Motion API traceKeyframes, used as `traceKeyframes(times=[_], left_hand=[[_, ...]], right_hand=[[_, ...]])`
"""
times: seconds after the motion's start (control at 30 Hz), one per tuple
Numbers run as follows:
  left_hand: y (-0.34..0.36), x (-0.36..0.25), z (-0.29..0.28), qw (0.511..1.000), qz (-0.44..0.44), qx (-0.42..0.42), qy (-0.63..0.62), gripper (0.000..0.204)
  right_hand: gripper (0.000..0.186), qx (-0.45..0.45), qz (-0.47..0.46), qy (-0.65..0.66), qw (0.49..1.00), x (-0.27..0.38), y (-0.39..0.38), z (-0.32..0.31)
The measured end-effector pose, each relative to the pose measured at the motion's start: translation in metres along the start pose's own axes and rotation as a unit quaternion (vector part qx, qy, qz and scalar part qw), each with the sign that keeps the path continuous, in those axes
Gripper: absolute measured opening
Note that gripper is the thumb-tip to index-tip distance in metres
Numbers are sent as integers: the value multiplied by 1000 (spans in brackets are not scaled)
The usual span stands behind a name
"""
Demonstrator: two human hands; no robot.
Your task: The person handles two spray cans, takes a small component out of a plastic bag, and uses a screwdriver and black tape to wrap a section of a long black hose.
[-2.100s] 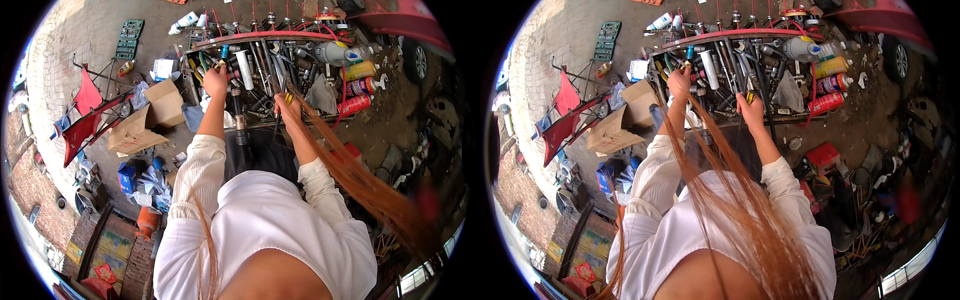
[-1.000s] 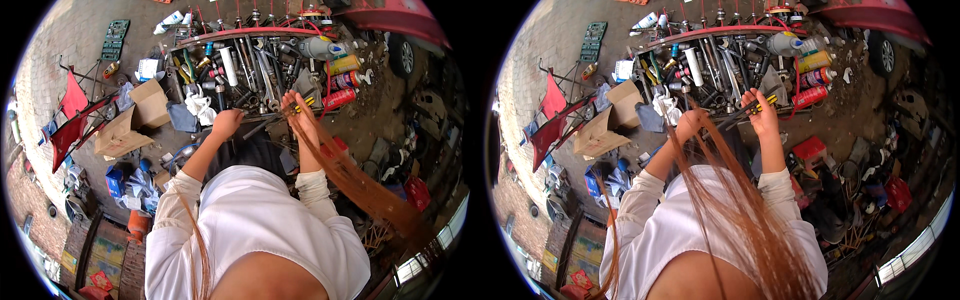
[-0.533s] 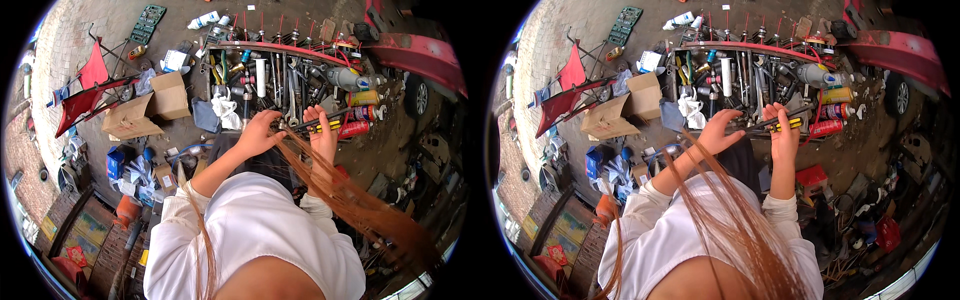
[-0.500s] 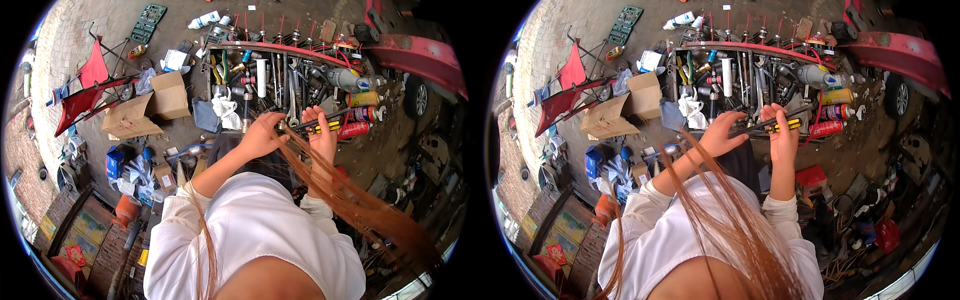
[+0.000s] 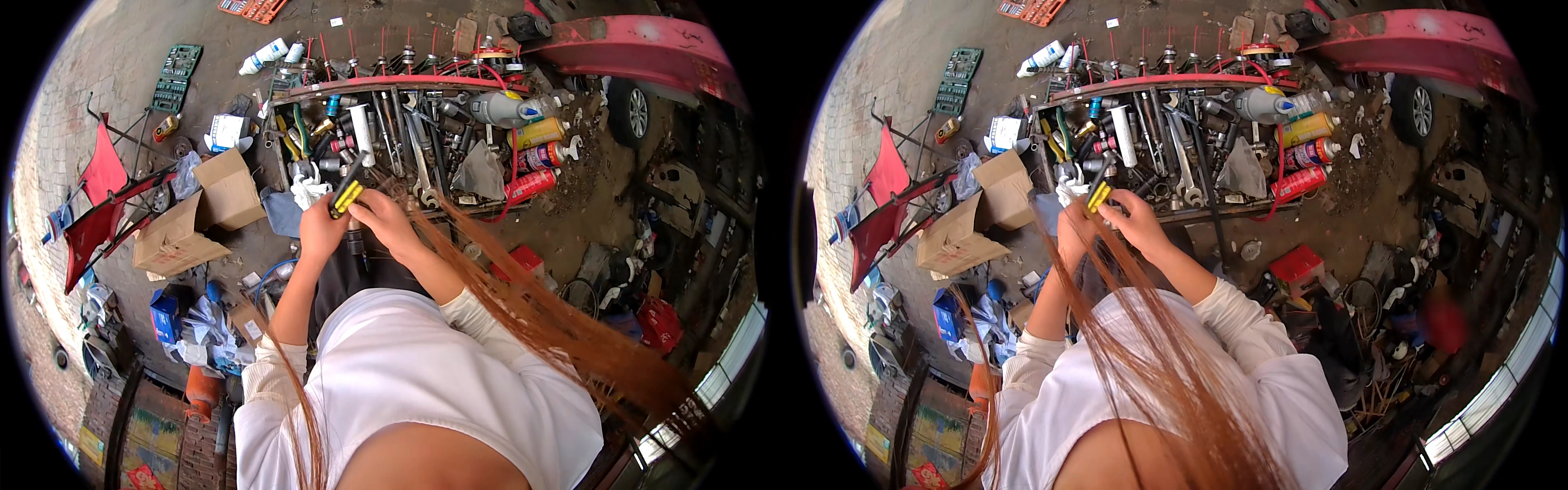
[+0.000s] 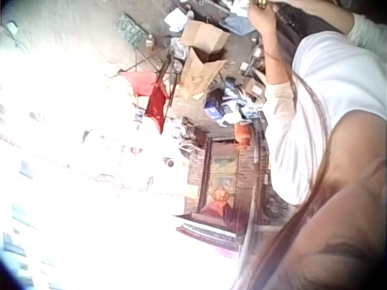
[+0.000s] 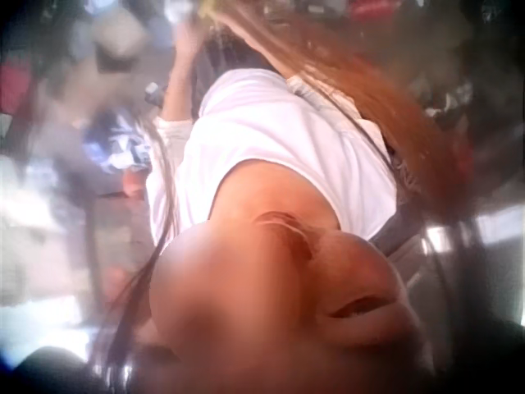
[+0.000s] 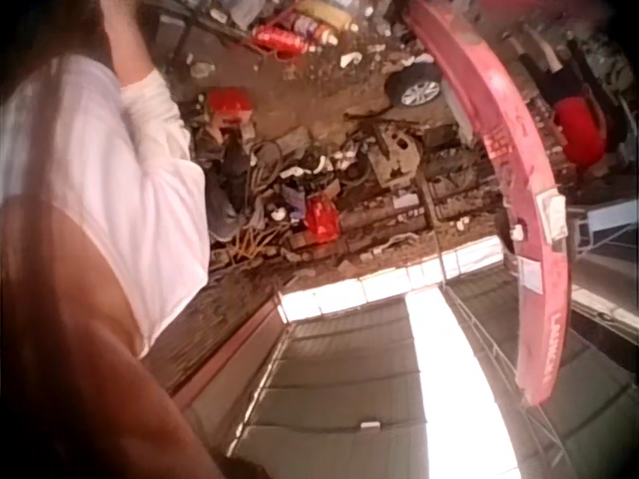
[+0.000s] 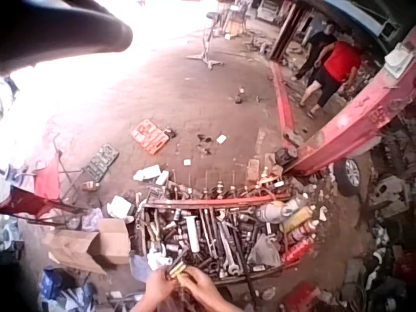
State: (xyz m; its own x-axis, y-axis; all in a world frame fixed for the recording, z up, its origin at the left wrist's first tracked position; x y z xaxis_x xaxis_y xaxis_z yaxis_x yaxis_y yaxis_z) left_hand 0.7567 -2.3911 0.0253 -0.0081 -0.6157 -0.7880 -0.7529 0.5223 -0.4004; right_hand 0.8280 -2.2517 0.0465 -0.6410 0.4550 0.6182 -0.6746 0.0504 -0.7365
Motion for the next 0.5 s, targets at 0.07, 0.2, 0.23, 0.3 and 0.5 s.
traceKeyframes(times=[0.07, 0.2, 0.23, 0.3, 0.5], left_hand=[[22, 31, -3, 993, -42, -84, 65, 43], [70, 60, -12, 972, -27, -157, 175, 51], [78, 73, -13, 973, -46, -158, 163, 51], [91, 78, -12, 968, -91, -157, 171, 49], [92, 87, -4, 976, -84, -137, 145, 50]], right_hand=[[39, -73, 4, -17, 997, -7, 5, -13], [34, -240, -30, -56, 969, -49, 33, -80], [34, -259, -55, -94, 960, -46, 36, -95], [37, -319, -96, -164, 929, -38, 50, -127], [51, -399, -124, -298, 858, 6, 114, -176]])
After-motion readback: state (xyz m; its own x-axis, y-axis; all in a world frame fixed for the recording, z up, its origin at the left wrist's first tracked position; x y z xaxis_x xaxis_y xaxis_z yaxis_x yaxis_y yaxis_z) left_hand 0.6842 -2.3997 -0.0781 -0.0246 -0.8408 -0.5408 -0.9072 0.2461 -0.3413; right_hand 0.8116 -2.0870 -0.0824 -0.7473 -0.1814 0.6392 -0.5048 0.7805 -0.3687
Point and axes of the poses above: each hand's wrist, its own y-axis towards the middle knuckle, its own z-axis out of the palm, x = y × z, the point moved 1 cm from there along y, towards the middle knuckle, and after that the axes turned 11 degrees about z, right-handed, at the moved point
